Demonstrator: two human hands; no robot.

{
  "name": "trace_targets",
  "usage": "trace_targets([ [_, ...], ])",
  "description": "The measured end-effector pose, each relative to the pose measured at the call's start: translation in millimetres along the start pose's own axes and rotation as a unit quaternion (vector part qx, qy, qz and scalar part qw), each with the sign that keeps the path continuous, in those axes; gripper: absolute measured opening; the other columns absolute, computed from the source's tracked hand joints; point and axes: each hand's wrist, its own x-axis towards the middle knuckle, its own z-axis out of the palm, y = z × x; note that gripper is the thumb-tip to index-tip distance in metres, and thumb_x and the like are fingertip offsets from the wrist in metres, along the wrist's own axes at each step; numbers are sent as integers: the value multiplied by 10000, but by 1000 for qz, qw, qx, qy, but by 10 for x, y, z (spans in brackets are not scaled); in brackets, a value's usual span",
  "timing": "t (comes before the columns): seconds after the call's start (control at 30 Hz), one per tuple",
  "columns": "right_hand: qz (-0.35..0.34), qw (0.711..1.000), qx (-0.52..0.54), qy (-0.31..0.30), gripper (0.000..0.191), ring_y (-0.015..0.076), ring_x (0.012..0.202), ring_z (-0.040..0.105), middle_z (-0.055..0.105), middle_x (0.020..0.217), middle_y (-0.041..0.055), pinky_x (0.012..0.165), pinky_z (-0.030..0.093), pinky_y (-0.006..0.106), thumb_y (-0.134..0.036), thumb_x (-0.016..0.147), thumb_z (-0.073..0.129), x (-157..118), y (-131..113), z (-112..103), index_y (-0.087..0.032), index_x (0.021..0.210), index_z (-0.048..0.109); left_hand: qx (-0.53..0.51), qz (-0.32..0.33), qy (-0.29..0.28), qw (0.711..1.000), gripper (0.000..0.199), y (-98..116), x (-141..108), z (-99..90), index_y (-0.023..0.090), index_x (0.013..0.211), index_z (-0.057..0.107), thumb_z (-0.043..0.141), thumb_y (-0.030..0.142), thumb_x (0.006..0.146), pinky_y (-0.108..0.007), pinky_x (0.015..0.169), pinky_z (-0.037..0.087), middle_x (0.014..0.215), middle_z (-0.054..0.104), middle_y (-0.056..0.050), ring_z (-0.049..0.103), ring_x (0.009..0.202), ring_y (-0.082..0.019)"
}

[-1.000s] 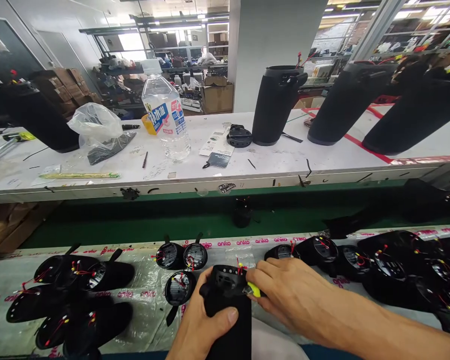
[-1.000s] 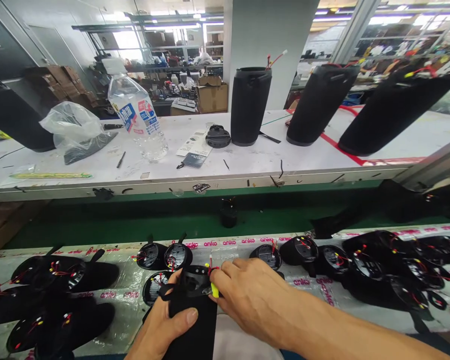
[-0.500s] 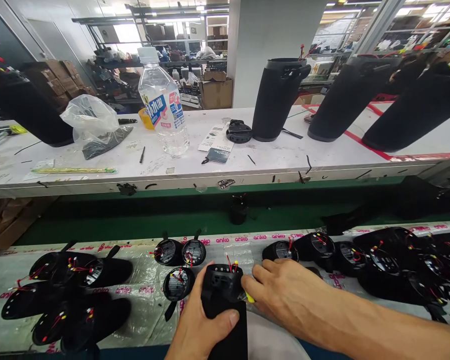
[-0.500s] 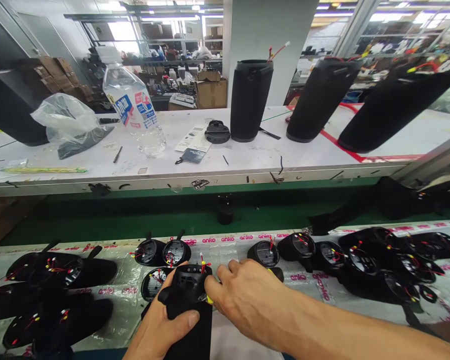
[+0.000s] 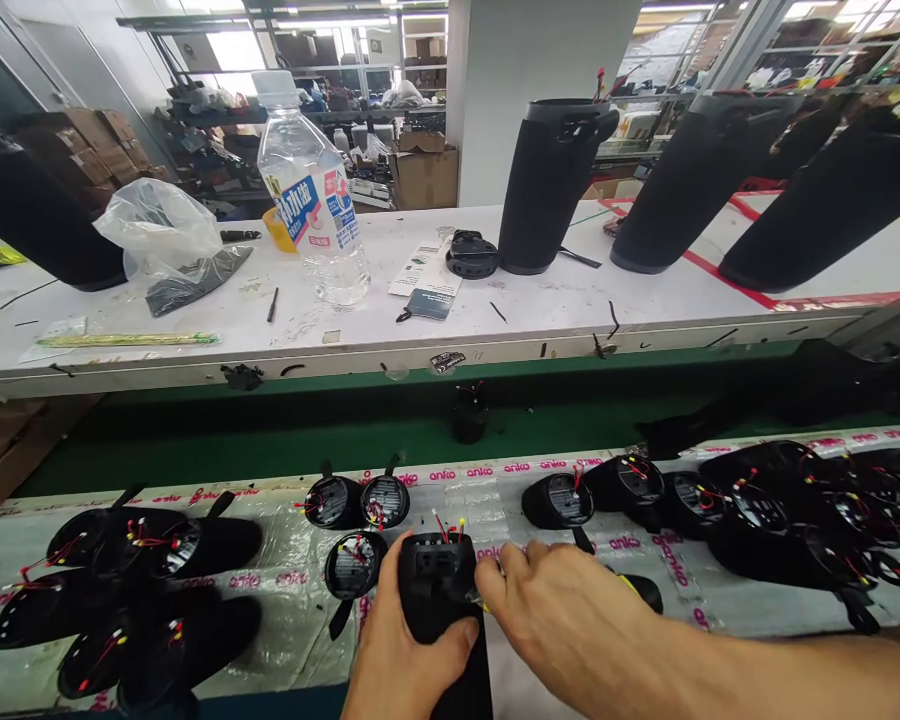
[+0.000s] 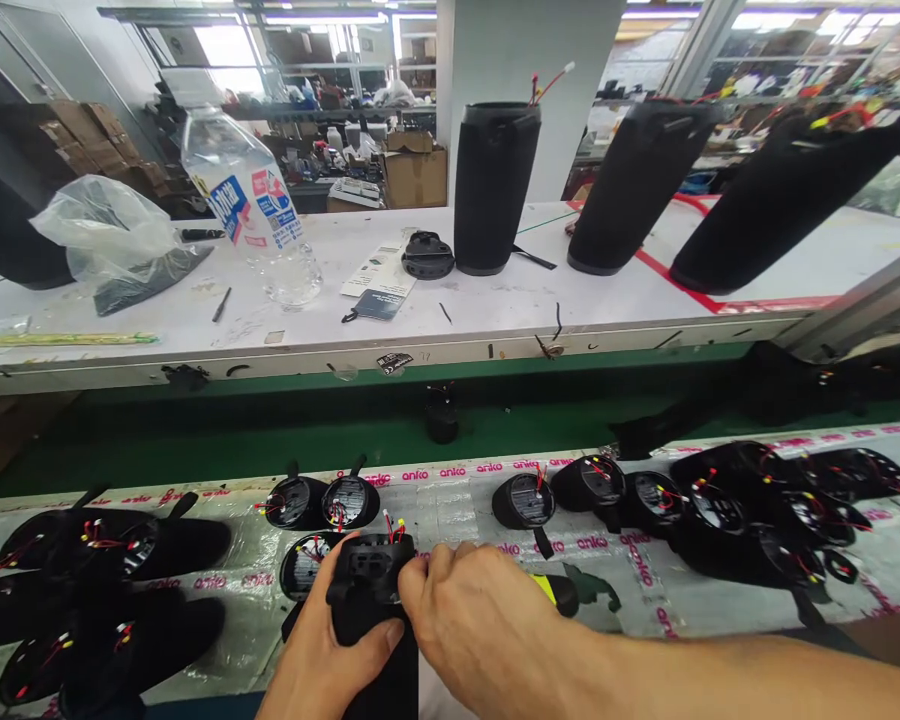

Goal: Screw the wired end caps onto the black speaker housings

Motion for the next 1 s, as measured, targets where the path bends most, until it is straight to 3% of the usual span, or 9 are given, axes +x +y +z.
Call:
trace_targets([
  [0.13, -34, 994, 81, 63, 258, 209, 668, 575, 633, 847, 26, 488, 256, 383, -70, 787, 723, 1, 137, -107, -233, 906, 562, -87, -8, -35, 996, 940, 58, 4, -70, 174, 1523, 512, 832, 479, 694, -523, 1205, 441, 1396, 772, -167, 664, 1371, -413],
  [0.27, 52, 964, 210, 153, 89, 173, 676, 651, 683, 838, -23, 584, 366, 342, -166, 1050, 615, -66, 382, -230, -229, 1041, 552, -172, -51, -56, 982, 950, 63, -8, -116, 211, 1515, 541, 906, 569, 715, -488, 1204, 446, 1411, 776, -137, 665, 1384, -409],
  [0.37, 90, 968, 200, 122, 102, 169, 622, 655, 689, 820, -32, 562, 316, 345, -158, 1066, 606, -116, 471, -205, -229, 1026, 545, -203, -70, -46, 975, 1012, 21, -12, -109, 251, 1544, 533, 937, 612, 689, -502, 1244, 408, 1447, 766, -114, 627, 1442, -419],
  [0.5, 49, 981, 173, 76, 257, 198, 658, 684, 698, 853, -33, 548, 257, 374, -181, 978, 775, -142, 391, -116, -247, 979, 527, -187, -46, -38, 981, 868, -14, -8, -84, 243, 1498, 580, 891, 619, 780, -508, 1261, 392, 1455, 762, -112, 626, 1445, -395],
  [0.6, 34, 985, 153, 73, 292, 206, 659, 677, 688, 841, -37, 539, 223, 400, -202, 964, 809, -112, 312, -79, -252, 961, 521, -189, -30, -55, 980, 891, -21, -4, -71, 239, 1515, 571, 900, 611, 776, -514, 1240, 427, 1431, 777, -118, 669, 1394, -385],
  [0.8, -11, 990, 107, 96, 264, 224, 674, 612, 660, 847, -17, 528, 230, 423, -222, 945, 807, 6, 261, 30, -244, 967, 545, -171, -20, -35, 984, 974, -115, 26, -53, 217, 1515, 593, 958, 600, 697, -526, 1234, 441, 1385, 800, -139, 692, 1347, -406],
  [1.0, -17, 995, 66, 73, 230, 221, 689, 557, 627, 855, 7, 541, 282, 407, -195, 924, 770, 26, 225, 93, -230, 999, 556, -140, -13, -36, 989, 969, -177, 42, -53, 207, 1509, 534, 929, 594, 714, -493, 1239, 403, 1431, 761, -141, 645, 1389, -396],
])
